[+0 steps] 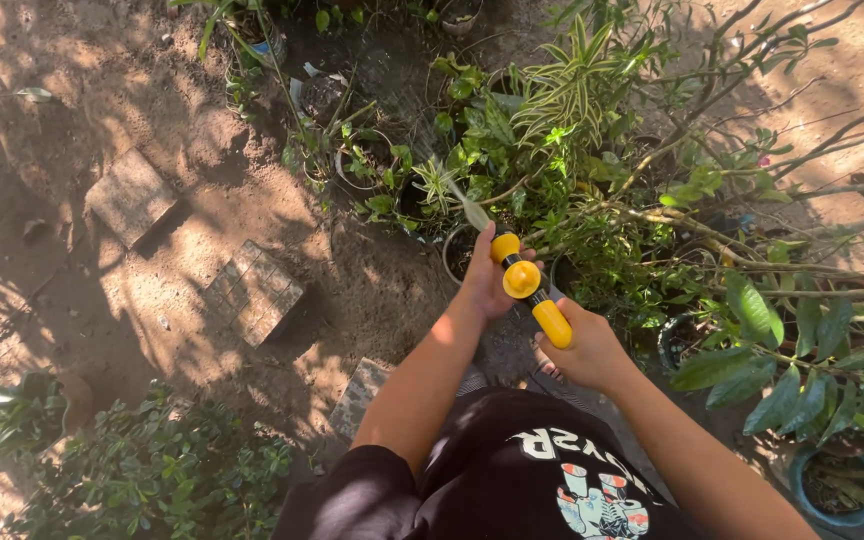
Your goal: Watering garden plants with a hose and spray nozzle.
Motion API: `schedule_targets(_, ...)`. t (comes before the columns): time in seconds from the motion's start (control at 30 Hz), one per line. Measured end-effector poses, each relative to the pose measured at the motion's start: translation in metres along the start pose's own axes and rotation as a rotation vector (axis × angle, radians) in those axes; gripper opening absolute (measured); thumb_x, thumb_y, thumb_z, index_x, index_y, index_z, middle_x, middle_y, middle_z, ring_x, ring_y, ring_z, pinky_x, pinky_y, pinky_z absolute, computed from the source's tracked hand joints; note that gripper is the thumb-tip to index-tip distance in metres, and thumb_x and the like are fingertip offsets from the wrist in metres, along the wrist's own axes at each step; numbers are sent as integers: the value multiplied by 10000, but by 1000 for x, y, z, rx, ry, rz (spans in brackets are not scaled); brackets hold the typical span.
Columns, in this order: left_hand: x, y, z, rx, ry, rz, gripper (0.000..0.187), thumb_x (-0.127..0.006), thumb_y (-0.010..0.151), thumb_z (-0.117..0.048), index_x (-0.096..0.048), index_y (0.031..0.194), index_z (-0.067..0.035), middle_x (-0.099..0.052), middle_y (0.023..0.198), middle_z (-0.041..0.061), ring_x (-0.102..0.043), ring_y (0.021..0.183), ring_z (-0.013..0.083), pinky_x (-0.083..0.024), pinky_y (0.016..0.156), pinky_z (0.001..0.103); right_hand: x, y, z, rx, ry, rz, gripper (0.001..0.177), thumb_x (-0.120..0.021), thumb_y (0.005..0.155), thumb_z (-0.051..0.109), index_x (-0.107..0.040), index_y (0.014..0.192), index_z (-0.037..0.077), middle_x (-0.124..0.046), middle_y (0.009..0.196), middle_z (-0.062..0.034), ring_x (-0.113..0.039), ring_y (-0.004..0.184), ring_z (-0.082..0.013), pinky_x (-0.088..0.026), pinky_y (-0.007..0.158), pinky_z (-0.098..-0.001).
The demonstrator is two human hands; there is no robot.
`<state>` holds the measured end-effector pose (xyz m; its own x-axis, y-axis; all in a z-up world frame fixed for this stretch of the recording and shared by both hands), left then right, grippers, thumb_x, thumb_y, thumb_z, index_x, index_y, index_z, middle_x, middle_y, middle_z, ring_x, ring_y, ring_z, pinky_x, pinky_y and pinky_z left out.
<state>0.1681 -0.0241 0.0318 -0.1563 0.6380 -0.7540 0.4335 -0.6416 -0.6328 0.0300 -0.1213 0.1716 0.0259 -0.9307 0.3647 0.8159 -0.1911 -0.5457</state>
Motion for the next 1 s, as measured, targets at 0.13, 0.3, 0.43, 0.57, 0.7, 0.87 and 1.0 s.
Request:
schedule_targets(0.13,5,7,13,-30,-157,-5,568,-629,922,-670,-564,1054,-121,-662,951,81,-692,911,275,-609,890,515,-1,-3,0,-16,-7,-8,318,-732,824,261,-582,1009,50,-719,716,-72,-755,607,-231,-606,580,-373)
schedule_targets(0.3,14,21,30,51,-126,4,624,-603,916,-742,-575,1028,-129,-711,976,135,-661,656,196,-592,588,340,5,-11,-22,181,-275,25,531,-819,746,385,-633,1107,43,-713,992,-149,-713,936,-318,-554,858,-415)
schedule_targets(0.43,19,25,33,142,-59,-78,615,-579,880,-740,-559,1011,-140,-696,961,137,-648,598,182,-570,521,313,8,-24,-56,323,-302,12,740,-870,710,388,-584,1266,-9,-670,1147,-201,-653,1068,-344,-495,919,-429)
schedule_targets(0.57,43,46,42,202,-122,-71,683,-599,923,-749,-555,998,-72,-701,960,179,-661,644,180,-587,567,295,-13,-41,-91,-108,-176,-38,708,-843,721,417,-598,1290,74,-729,1057,-159,-722,966,-294,-536,842,-403)
schedule_targets(0.7,53,41,57,281,-67,-175,732,-587,882,-766,-591,969,-39,-744,960,194,-656,704,209,-602,690,342,-27,-63,-101,-348,-111,-217,489,-803,774,432,-698,1160,151,-747,766,-147,-742,677,-290,-572,697,-402)
schedule_targets(0.87,81,36,73,338,-41,-36,823,-487,888,-893,-599,1003,-85,-647,945,120,-680,849,299,-564,856,489,-24,-80,-116,-231,-134,-317,435,-805,755,415,-699,1074,139,-721,714,-129,-718,638,-294,-554,651,-403)
schedule_targets(1.0,132,48,77,246,337,-496,760,-350,927,-803,-542,1193,-118,-626,1224,128,-656,1063,324,-493,914,540,-16,-97,-126,-307,-169,-295,416,-786,784,421,-689,1064,130,-707,721,-172,-713,674,-354,-553,667,-427)
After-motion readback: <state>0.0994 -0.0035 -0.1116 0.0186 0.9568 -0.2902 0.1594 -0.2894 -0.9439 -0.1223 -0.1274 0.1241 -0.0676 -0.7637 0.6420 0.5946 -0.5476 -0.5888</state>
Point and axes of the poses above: each hand's wrist, its own y-axis towards the middle knuckle, its own x-axis out of the back of the hand, z = x × y, the point moved 2 cm from there along y, towards the middle knuckle
